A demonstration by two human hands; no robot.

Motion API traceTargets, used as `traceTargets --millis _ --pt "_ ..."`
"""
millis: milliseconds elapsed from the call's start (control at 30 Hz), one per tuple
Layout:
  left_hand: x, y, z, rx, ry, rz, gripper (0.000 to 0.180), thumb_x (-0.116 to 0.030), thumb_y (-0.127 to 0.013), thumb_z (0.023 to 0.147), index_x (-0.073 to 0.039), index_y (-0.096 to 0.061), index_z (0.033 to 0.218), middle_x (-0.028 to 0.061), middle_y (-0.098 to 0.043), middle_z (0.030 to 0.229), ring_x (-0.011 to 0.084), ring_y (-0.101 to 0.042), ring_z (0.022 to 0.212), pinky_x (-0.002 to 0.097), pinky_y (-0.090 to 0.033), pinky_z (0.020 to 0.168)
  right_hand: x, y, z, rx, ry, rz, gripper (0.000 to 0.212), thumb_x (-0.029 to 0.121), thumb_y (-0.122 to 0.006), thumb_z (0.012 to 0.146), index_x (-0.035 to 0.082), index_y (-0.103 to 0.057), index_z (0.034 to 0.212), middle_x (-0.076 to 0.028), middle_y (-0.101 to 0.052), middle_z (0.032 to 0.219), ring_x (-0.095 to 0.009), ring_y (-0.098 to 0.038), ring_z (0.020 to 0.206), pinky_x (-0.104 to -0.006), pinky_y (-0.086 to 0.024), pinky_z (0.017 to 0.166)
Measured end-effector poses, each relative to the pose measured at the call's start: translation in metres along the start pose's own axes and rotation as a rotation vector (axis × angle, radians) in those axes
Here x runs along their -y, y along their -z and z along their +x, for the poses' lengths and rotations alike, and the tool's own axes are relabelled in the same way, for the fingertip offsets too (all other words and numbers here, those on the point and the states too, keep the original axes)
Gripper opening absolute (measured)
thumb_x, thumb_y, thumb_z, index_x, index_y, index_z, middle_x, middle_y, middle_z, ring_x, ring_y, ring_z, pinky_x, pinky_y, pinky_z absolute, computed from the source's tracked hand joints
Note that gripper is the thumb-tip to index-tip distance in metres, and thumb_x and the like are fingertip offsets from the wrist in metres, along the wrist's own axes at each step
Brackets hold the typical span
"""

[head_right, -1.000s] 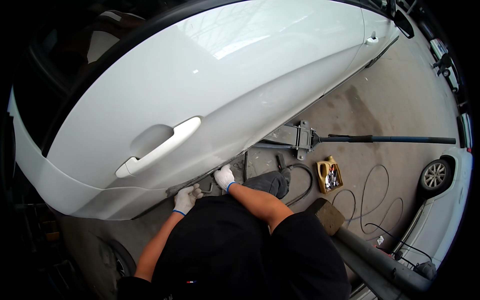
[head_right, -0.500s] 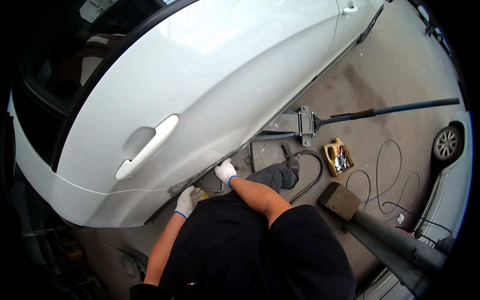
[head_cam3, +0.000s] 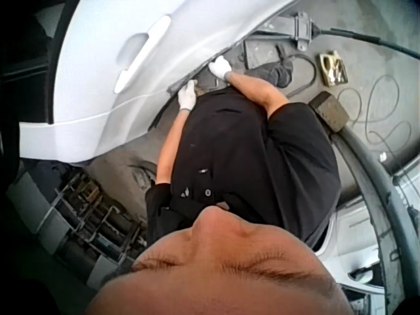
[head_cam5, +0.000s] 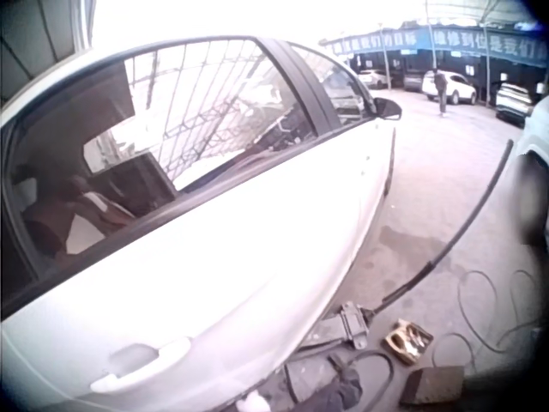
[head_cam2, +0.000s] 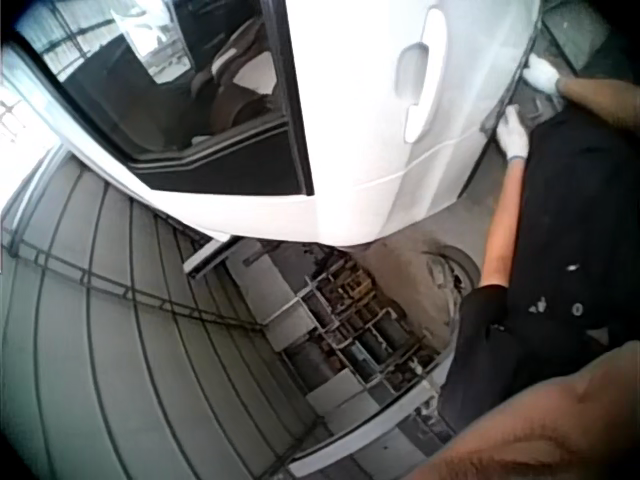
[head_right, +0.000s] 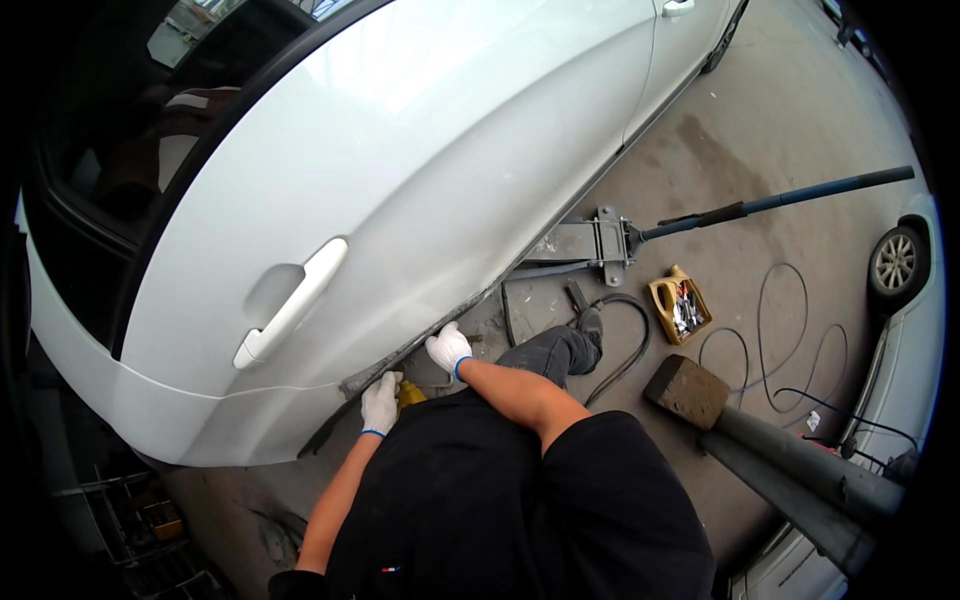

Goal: The person kneels beside a white car and uses a metal tool to scrape and smooth the damaged rear bumper area. They repeatedly rub the tool along the edge of the bumper and occasionally wipe the surface with their gloved hand.

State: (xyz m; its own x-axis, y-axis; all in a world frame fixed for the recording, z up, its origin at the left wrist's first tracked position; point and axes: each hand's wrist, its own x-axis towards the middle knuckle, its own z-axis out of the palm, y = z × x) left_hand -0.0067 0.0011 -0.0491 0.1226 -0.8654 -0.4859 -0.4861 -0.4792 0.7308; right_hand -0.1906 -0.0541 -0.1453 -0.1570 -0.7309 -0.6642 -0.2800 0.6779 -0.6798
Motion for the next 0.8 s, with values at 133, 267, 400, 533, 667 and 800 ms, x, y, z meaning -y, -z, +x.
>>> traceTargets --millis 133,267,400,533,667,800 --pt "-0.016 0.0 0.002 0.002 -0.059 0.087 0.043 -0.033 -0.053 0.101 0.005 -0.073 0.104 0.0181 -0.073 0.108 0.0235 -0.066 0.105 0.033 -0.047 0.096 0.003 -0.002 0.006 -0.015 -0.043 0.014 0.061 0.033 -0.059 0.086 -0.012 -0.043 0.125 -0.037 -0.063 0.113 -0.047 -0.063 0.11 -0.0498 -0.049 0.097" --pt "-0.016 0.003 0.002 -0.012 -0.065 0.131 0.04 -0.029 -0.054 0.1 0.006 -0.073 0.102 0.0182 -0.073 0.107 0.024 -0.067 0.103 0.0334 -0.047 0.096 0.005 -0.007 0.006 -0.043 -0.059 0.022 0.059 0.034 -0.06 0.086 -0.01 -0.045 0.123 -0.036 -0.064 0.113 -0.048 -0.063 0.109 -0.0502 -0.049 0.097" --pt "-0.015 0.0 0.0 -0.014 -0.058 0.093 0.038 -0.027 -0.054 0.1 0.006 -0.073 0.102 0.0183 -0.074 0.107 0.0241 -0.068 0.103 0.0336 -0.048 0.095 0.005 -0.004 0.002 -0.031 -0.061 0.009 0.06 0.035 -0.06 0.086 -0.01 -0.046 0.123 -0.035 -0.064 0.114 -0.047 -0.063 0.11 -0.0502 -0.049 0.097" --pt "-0.017 0.0 0.0 0.007 -0.075 0.102 0.039 -0.027 -0.053 0.1 0.006 -0.073 0.103 0.0184 -0.074 0.106 0.0245 -0.068 0.103 0.0332 -0.048 0.095 0.005 0.0 0.003 -0.012 -0.055 -0.009 0.064 0.032 -0.061 0.085 -0.012 -0.04 0.127 -0.035 -0.065 0.111 -0.046 -0.064 0.107 -0.049 -0.051 0.095" --pt "-0.019 0.0 -0.001 -0.001 -0.051 0.104 0.04 -0.029 -0.053 0.099 0.005 -0.074 0.104 0.0189 -0.074 0.107 0.0253 -0.068 0.104 0.0331 -0.048 0.096 0.002 -0.001 0.005 -0.006 -0.046 -0.018 0.065 0.03 -0.061 0.085 -0.013 -0.038 0.128 -0.035 -0.066 0.108 -0.046 -0.065 0.106 -0.0488 -0.052 0.093" --pt "-0.007 0.002 0.002 -0.015 -0.041 0.119 0.04 -0.03 -0.054 0.099 0.005 -0.074 0.104 0.0191 -0.074 0.108 0.0257 -0.068 0.105 0.0333 -0.048 0.096 0.006 -0.001 0.002 -0.001 -0.04 -0.032 0.065 0.03 -0.061 0.085 -0.014 -0.038 0.127 -0.035 -0.066 0.108 -0.046 -0.065 0.105 -0.049 -0.052 0.093"
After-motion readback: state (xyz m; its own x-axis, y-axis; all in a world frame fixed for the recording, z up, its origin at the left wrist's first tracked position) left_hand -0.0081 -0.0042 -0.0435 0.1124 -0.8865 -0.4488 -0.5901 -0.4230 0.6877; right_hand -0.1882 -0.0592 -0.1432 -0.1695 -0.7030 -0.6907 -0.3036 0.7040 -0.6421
